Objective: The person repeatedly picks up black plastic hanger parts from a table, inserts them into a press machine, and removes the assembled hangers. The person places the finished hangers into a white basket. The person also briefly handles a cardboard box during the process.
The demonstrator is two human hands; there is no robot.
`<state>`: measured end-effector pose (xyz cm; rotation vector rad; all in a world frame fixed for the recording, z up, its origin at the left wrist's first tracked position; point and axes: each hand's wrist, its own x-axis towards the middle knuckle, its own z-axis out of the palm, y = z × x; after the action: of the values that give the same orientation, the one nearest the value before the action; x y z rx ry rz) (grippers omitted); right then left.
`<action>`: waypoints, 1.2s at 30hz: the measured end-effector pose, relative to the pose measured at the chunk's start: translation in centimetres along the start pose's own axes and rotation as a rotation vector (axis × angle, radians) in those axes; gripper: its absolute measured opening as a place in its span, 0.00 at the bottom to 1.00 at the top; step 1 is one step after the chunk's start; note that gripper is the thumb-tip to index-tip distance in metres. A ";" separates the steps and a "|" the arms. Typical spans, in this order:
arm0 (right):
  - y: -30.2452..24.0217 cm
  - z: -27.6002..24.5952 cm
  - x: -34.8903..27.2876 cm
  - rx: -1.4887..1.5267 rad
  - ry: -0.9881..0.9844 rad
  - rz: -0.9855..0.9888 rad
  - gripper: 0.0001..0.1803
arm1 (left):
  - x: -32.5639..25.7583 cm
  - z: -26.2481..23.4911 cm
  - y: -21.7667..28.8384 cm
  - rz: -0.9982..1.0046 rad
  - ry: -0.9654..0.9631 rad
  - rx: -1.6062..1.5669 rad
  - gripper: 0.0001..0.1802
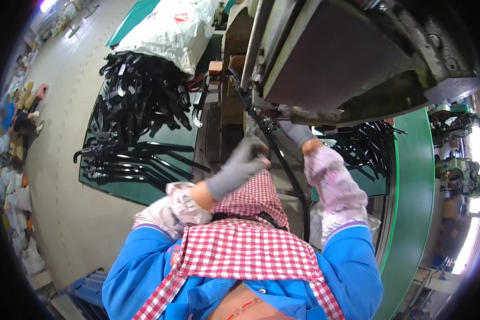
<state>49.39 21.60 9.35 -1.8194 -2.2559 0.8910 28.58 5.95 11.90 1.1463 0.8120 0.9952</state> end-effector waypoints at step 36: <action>5.3 6.1 -1.6 0.313 0.653 -0.076 0.11 | -13.8 -28.9 -0.7 -0.613 0.729 1.031 0.20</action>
<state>51.70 18.40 2.09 -1.5690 -1.6616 0.4942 -2.56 2.94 4.75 1.2090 2.2786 0.4081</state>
